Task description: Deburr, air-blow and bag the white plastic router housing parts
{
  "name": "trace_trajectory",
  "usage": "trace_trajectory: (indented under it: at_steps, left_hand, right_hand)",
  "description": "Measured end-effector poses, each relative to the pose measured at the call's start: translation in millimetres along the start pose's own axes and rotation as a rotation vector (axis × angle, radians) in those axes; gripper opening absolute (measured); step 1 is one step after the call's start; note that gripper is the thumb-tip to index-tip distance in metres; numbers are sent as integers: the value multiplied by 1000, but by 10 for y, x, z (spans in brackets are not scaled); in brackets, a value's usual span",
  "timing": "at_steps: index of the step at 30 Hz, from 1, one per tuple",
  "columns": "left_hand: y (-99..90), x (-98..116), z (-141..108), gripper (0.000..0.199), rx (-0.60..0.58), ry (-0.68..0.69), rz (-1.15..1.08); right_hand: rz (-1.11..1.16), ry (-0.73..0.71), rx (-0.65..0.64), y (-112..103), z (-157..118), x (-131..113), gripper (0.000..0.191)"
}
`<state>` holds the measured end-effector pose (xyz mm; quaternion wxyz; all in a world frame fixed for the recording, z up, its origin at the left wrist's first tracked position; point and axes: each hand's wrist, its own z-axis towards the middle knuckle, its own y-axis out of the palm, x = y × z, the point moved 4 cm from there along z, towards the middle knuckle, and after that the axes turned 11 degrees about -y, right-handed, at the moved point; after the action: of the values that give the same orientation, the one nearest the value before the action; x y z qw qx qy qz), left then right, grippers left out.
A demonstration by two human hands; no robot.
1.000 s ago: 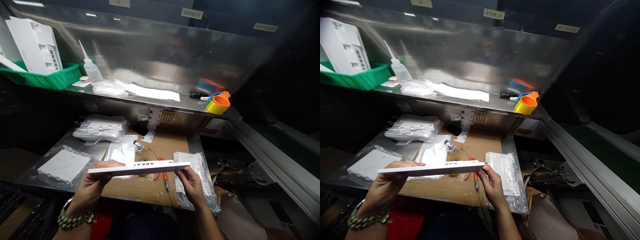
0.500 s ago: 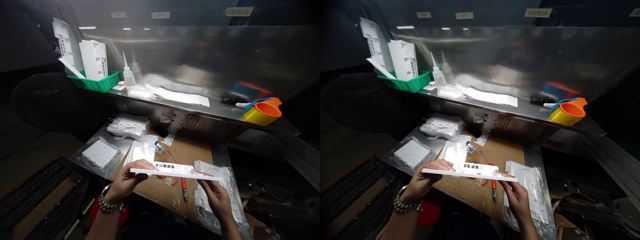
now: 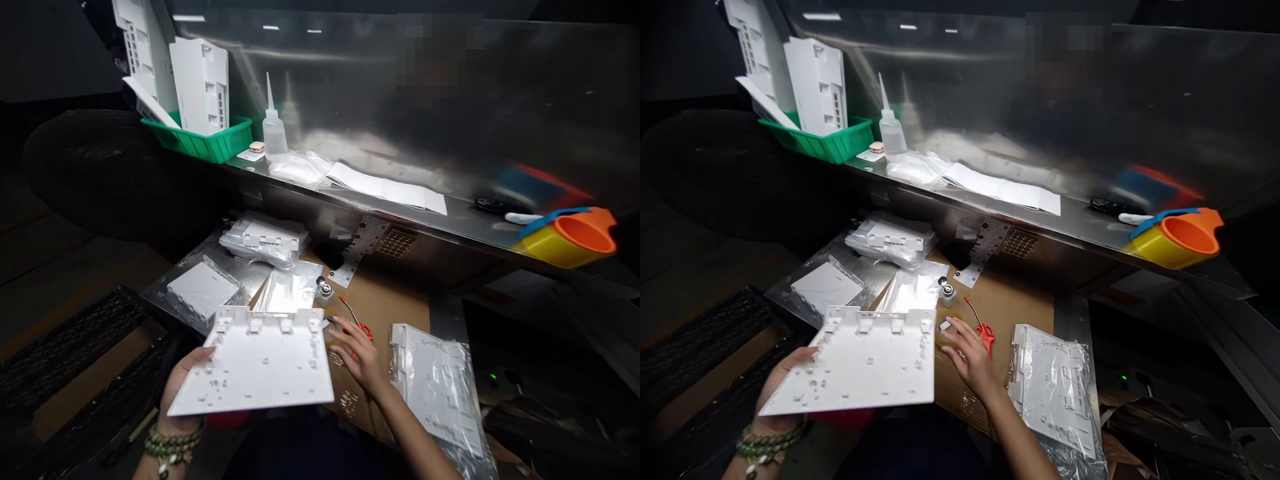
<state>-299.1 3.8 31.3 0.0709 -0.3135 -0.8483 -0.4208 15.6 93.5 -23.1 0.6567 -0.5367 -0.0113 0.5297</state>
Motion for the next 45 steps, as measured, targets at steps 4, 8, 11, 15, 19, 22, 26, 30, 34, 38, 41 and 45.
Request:
trace_trajectory:
  at_steps: [4, 8, 11, 15, 19, 22, 26, 30, 34, 38, 41, 45]
  left_hand:
    - [-290, 256, -253, 60, 400, 198, -128]
    - [-234, 458, -398, 49, 435, 343, -147]
    - [-253, 554, -401, 39, 409, 405, -167]
    - [-404, 607, -272, 42, 369, 338, -317]
    - [-422, 669, -87, 59, 296, 325, -362]
    - [-272, 705, 32, 61, 255, 321, -338]
    - [0, 775, 129, 62, 249, 323, -325]
    - [224, 848, 171, 65, 191, 314, -348]
    - [361, 861, 184, 66, 104, 309, -361]
    - [424, 811, 187, 67, 38, 311, -360]
    - [458, 757, 175, 67, 16, 315, -355]
    - [501, 698, 144, 66, 41, 320, -347]
  right_hand:
    - [-117, 195, -203, 663, 211, 586, 19]
    - [-164, 249, -376, 1045, 340, 834, 28]
    - [-189, 263, -409, 1096, 323, 834, 31]
    - [-209, 299, -363, 927, 300, 828, 23]
    - [-244, 384, -244, 657, 547, 987, 30]
    - [-295, 422, -202, 534, 843, 1133, 36]
    - [-336, 392, -252, 536, 1107, 1193, 25]
    - [-354, 336, -335, 609, 1184, 1181, 20]
    - [-360, 306, -370, 661, 1211, 1206, 25]
    - [-347, 279, -362, 673, 1205, 1202, 23]
    - [-335, 291, -342, 674, 1185, 1159, 22]
    - [-312, 338, -297, 658, 1208, 1086, 25]
